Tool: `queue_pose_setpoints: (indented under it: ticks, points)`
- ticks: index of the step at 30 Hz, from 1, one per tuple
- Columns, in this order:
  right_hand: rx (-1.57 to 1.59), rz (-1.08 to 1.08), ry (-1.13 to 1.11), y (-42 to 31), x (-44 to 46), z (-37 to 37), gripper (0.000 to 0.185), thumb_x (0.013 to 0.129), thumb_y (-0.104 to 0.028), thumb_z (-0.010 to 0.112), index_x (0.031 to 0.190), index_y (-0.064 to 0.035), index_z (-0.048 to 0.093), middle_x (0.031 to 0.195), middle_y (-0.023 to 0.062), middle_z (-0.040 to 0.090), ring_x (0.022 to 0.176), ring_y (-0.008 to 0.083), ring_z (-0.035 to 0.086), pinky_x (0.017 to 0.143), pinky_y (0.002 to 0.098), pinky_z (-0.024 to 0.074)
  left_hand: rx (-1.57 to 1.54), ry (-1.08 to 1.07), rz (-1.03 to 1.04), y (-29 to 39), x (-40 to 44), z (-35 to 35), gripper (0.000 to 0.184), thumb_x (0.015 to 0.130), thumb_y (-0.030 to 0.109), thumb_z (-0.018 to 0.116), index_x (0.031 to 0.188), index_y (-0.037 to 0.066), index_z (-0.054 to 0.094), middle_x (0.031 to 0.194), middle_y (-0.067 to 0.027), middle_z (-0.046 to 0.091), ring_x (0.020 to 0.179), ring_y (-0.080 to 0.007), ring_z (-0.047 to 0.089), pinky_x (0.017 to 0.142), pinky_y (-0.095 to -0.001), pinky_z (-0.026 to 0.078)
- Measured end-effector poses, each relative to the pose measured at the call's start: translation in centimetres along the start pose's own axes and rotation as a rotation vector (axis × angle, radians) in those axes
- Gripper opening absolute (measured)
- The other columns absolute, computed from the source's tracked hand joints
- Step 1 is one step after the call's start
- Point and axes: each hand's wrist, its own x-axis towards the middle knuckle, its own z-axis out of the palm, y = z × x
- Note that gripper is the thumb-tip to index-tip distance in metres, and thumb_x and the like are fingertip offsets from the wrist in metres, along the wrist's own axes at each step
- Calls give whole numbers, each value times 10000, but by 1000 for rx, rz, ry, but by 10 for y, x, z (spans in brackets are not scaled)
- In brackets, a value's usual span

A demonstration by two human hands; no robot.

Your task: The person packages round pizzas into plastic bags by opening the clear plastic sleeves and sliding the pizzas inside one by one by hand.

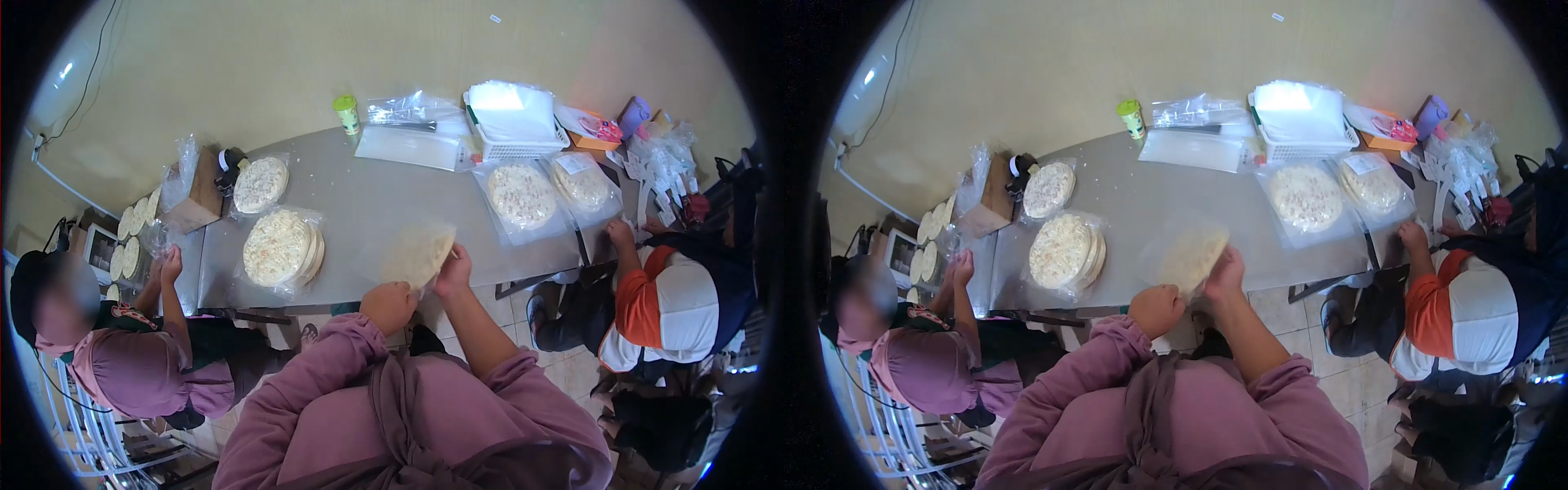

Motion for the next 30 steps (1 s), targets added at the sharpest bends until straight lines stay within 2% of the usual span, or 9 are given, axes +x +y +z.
queue_pose_setpoints:
  ticks: [1,2,4,8,10,11,16,23,30]
  points:
    - [61,156,3,-9,-5,5,569,840,-372,328,1282,-20,392,1302,187,425,1199,362,403,1002,515,318,1,7,-1,-4,-2,0,219,778,225,482,730,28,563,759,-176,594,728,-362,573,649,-466,450]
    - [60,157,0,-14,-11,9,569,840,-372,328,1282,-20,392,1302,187,425,1199,362,403,1002,515,318,-3,6,-8,-9,-5,-1,216,778,222,484,728,26,560,761,-180,593,728,-364,573,649,-466,450]
    - [-56,339,-205,-19,-21,12,564,814,-310,394,1282,3,381,1302,206,418,1209,361,390,1028,512,277,-3,3,-9,-14,-11,0,213,777,219,487,726,25,557,762,-183,593,727,-365,572,650,-465,449]
    - [-109,211,-203,20,-20,-21,530,808,-226,453,1276,10,378,1294,203,425,1202,357,396,1022,507,291,-58,-48,111,-5,-23,7,214,775,219,489,759,24,576,764,-183,600,725,-366,580,646,-466,456]
    - [-35,175,42,34,-19,-19,476,816,-155,496,1249,18,400,1266,196,452,1177,351,425,1004,508,320,-63,-61,150,-1,-26,17,224,774,230,490,780,29,591,765,-179,606,726,-362,588,645,-466,462]
    - [-37,155,40,36,-20,-16,476,816,-155,496,1249,18,400,1266,196,452,1177,351,425,1004,508,320,-72,-57,152,-3,-26,18,220,775,228,491,766,33,591,761,-178,606,715,-365,587,638,-470,460]
    - [-146,232,106,25,-25,-20,407,846,-116,536,1223,-7,429,1196,166,504,1089,307,511,931,466,425,-90,-70,257,5,-24,19,214,779,227,492,753,41,594,754,-175,607,692,-367,585,626,-475,456]
    - [-105,66,-3,-38,-32,-13,404,828,-107,559,1204,-9,446,1144,151,541,1057,290,534,926,437,434,-236,-131,412,37,5,-1,208,814,243,532,786,39,561,747,-151,564,692,-348,555,605,-427,433]
    - [-113,-372,32,-162,3,7,396,811,-101,586,1186,-53,469,1112,124,565,999,268,567,841,409,478,-348,-223,499,67,74,10,229,831,256,547,780,33,560,749,-133,566,676,-306,559,600,-372,437]
